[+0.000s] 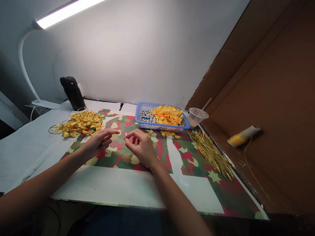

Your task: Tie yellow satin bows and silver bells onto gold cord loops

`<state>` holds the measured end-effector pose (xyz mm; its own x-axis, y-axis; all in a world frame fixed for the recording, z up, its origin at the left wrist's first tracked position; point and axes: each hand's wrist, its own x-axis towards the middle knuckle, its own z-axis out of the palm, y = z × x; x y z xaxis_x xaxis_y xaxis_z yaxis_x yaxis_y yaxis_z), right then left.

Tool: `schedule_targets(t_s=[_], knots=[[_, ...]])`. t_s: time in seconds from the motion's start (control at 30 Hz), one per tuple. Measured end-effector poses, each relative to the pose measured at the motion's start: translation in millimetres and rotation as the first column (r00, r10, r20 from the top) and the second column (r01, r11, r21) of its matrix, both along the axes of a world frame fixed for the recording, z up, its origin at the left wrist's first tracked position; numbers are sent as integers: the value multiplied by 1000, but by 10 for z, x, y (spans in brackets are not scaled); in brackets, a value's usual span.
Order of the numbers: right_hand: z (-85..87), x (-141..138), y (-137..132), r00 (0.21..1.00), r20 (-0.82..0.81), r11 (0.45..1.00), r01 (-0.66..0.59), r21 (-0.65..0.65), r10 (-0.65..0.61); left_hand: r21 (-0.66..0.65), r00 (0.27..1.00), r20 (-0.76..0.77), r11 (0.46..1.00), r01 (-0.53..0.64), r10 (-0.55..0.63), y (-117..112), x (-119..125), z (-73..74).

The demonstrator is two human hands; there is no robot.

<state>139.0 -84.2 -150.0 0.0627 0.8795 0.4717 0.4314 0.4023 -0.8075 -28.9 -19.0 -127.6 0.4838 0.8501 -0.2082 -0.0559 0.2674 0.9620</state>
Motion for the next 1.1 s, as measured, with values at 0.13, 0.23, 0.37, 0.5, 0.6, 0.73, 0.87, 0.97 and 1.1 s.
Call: schedule_targets(t_s=[0.13, 0.23, 0.37, 0.5, 0.6, 0.73, 0.87, 0.97, 1.1], knots=[[9, -3, 2, 1000, 4, 1000, -8, -4, 8, 3, 1000, 4, 1000, 2, -2, 6, -6, -3], [14, -4, -2, 1000, 5, 1000, 3, -9, -3, 3, 1000, -2, 1000, 14, -14, 20, -10, -21], [-1, 4, -5, 999, 12, 999, 36, 7, -36, -3, 999, -14, 999, 37, -37, 35, -19, -52], [-17, -4, 0, 999, 38, 999, 20, 32, -22, -7, 999, -17, 999, 48, -48, 26, -31, -58], [-10, -27, 2, 999, 52, 999, -14, 37, 12, -9, 999, -16, 999, 50, -50, 11, -33, -50], [2, -50, 1, 998, 53, 999, -20, 40, 18, -13, 999, -9, 999, 44, -44, 7, -11, -33], [-8, -49, 4, 999, 46, 999, 3, 38, -5, -14, 999, 13, 999, 31, -30, 13, 20, -3], [-14, -50, 5, 999, 37, 999, 21, 35, -22, -14, 1000, 30, 1000, 6, -6, 10, 28, 11], [1, -66, -3, 999, 33, 999, 32, 24, -33, -15, 999, 38, 1000, -17, 18, 0, 29, 0]])
